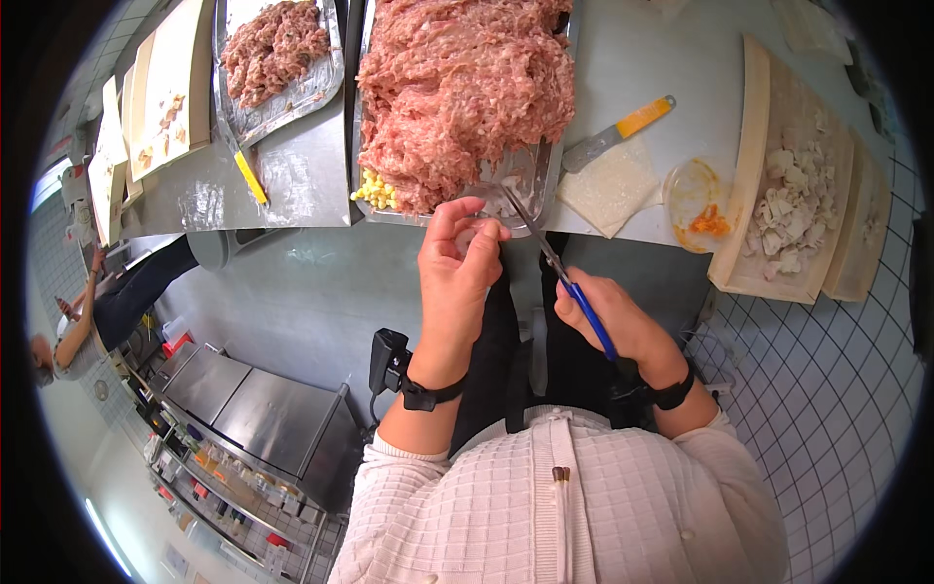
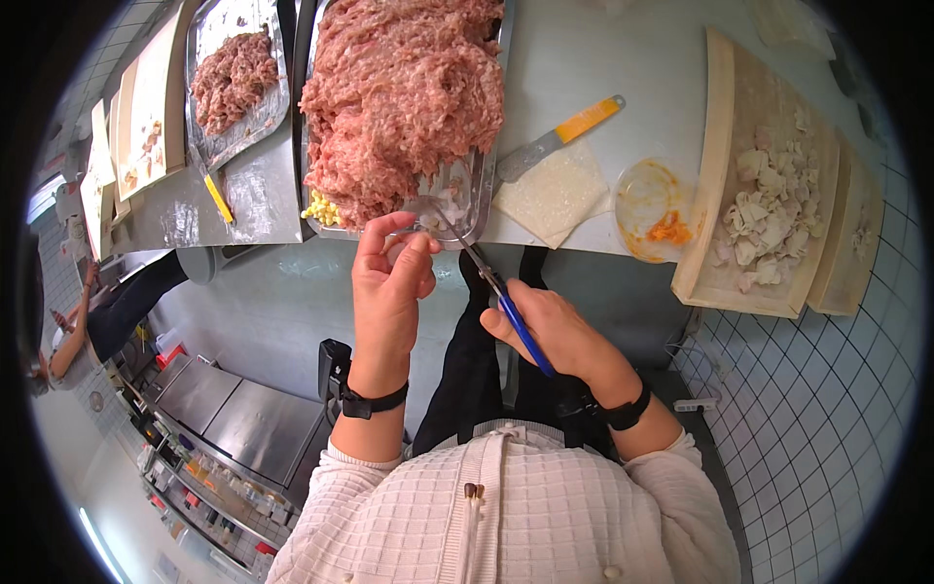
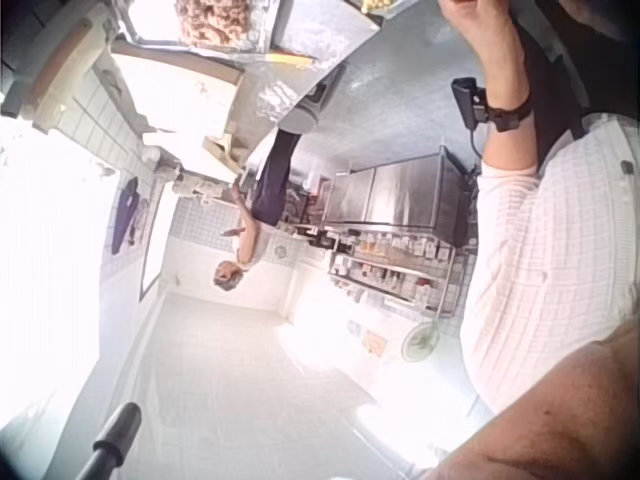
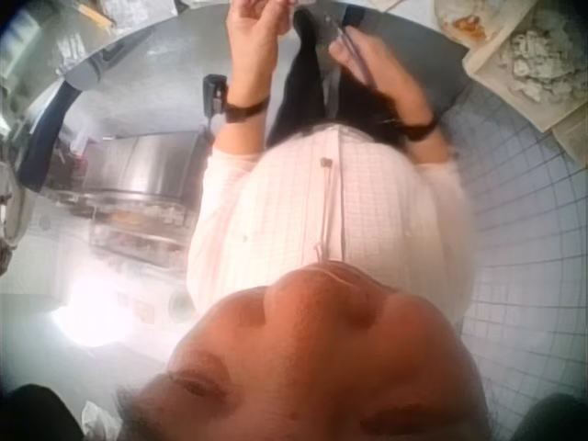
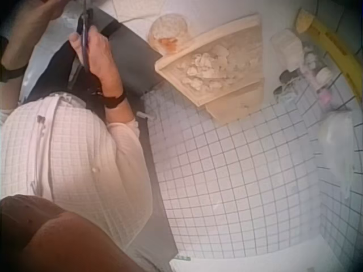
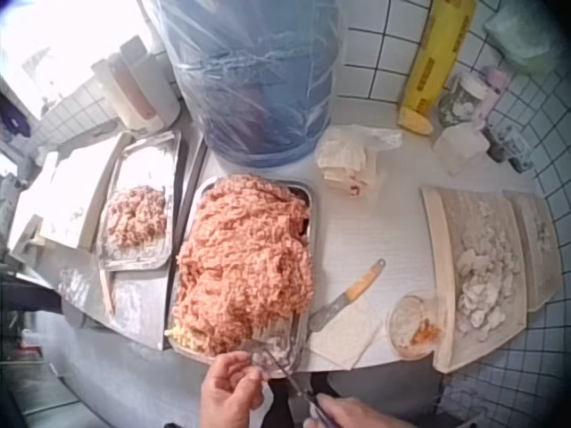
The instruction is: Filling dumpling wrappers with ground meat and folding them.
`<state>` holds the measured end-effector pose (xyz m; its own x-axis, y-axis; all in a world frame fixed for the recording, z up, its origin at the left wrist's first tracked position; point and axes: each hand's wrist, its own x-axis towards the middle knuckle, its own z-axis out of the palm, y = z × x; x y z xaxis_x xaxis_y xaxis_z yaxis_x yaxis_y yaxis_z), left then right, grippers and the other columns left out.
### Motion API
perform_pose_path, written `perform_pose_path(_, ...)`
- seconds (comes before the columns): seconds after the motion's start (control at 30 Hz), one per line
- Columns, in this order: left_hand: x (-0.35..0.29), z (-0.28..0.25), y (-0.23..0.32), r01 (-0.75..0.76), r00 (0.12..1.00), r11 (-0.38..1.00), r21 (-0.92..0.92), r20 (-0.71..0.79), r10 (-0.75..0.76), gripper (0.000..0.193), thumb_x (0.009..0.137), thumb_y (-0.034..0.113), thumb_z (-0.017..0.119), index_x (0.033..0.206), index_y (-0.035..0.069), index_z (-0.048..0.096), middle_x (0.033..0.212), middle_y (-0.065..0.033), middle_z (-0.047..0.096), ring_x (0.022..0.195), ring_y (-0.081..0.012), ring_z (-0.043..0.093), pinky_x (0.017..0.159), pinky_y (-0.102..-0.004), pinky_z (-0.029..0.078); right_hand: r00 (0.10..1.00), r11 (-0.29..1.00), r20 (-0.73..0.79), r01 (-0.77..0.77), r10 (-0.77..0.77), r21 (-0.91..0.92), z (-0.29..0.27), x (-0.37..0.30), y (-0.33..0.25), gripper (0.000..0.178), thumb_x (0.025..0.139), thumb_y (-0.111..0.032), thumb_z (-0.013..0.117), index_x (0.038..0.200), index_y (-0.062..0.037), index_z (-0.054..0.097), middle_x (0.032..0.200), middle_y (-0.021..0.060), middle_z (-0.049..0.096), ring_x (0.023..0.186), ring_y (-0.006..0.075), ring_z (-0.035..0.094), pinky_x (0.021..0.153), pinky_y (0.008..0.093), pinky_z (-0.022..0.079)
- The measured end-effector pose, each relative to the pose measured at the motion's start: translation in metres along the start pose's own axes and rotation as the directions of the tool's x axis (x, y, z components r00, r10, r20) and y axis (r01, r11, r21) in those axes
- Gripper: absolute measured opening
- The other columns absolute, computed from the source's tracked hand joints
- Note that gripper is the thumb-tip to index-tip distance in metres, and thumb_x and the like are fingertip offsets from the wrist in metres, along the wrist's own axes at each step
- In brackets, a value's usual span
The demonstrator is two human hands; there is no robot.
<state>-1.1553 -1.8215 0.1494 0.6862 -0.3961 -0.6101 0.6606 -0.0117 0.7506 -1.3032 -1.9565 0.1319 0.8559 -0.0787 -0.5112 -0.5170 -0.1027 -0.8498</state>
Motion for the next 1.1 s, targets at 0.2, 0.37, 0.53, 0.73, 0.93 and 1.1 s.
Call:
perform_pose_path(0.2,0.000,-0.007,0.000,0.090,0.994,0.958,-0.272,0.089,-0.068,0.018,0.095,0.009,0.056,0.111,0.002,0.055,0.101,-0.0090,0.061,0.077,-0.0108,0.054,0.063,-0.0229,0.044,0.952,0.907,0.290,-0.202,0.093,0.370,-0.008,-0.003,0.003,0.060,0.095,-0.063,0.045,0.084,-0.0036,0.050,0.067,0.0052,0.051,0.059,0.0158,0.055,0.055,0.0291,0.046)
perform_pose_path(0.37,-0.009,-0.011,0.011,0.193,0.976,0.899,-0.393,0.172,-0.135,0.016,0.091,0.002,0.057,0.107,0.001,0.056,0.118,-0.0141,0.058,0.104,-0.0208,0.062,0.089,-0.0297,0.053,0.962,0.897,0.269,-0.155,0.043,0.414,-0.007,-0.006,0.007,0.064,0.093,-0.067,0.042,0.085,-0.0044,0.049,0.072,0.0033,0.050,0.060,0.0122,0.051,0.054,0.0262,0.046)
perform_pose_path(0.53,-0.008,-0.014,0.008,0.177,0.980,0.917,-0.358,0.147,-0.133,0.020,0.087,-0.008,0.062,0.103,0.003,0.059,0.115,-0.0124,0.062,0.111,-0.0226,0.062,0.095,-0.0301,0.053,0.962,0.929,0.271,-0.116,0.018,0.350,-0.012,-0.009,0.000,0.058,0.095,-0.061,0.046,0.086,-0.0038,0.049,0.070,0.0036,0.049,0.060,0.0145,0.052,0.055,0.0284,0.046)
perform_pose_path(0.73,-0.006,-0.014,0.001,0.136,0.983,0.932,-0.337,0.165,-0.084,0.016,0.087,-0.005,0.064,0.099,0.005,0.062,0.112,-0.0090,0.064,0.108,-0.0206,0.063,0.096,-0.0291,0.051,0.986,0.988,0.155,0.044,-0.067,0.146,-0.012,-0.013,-0.005,0.049,0.094,-0.048,0.058,0.088,-0.0010,0.047,0.069,0.0135,0.053,0.061,0.0330,0.055,0.059,0.0378,0.046)
perform_pose_path(0.93,-0.007,-0.012,-0.006,0.096,0.989,0.947,-0.308,0.141,-0.054,0.016,0.087,-0.002,0.067,0.100,0.005,0.062,0.109,-0.0074,0.064,0.100,-0.0171,0.062,0.091,-0.0289,0.051,0.998,0.987,0.043,0.058,-0.052,-0.148,-0.005,-0.015,-0.006,0.049,0.088,-0.046,0.067,0.089,-0.0016,0.045,0.074,0.0179,0.059,0.071,0.0417,0.059,0.062,0.0451,0.047)
perform_pose_path(1.1,-0.007,-0.010,-0.011,0.043,0.992,0.964,-0.261,0.123,-0.011,0.013,0.087,0.000,0.068,0.095,0.006,0.059,0.105,-0.0060,0.063,0.084,-0.0141,0.058,0.076,-0.0265,0.048,1.000,0.966,0.005,-0.013,0.015,-0.259,-0.005,-0.014,-0.021,0.055,0.083,-0.050,0.071,0.089,-0.0015,0.045,0.075,0.0187,0.059,0.073,0.0428,0.061,0.066,0.0471,0.049)
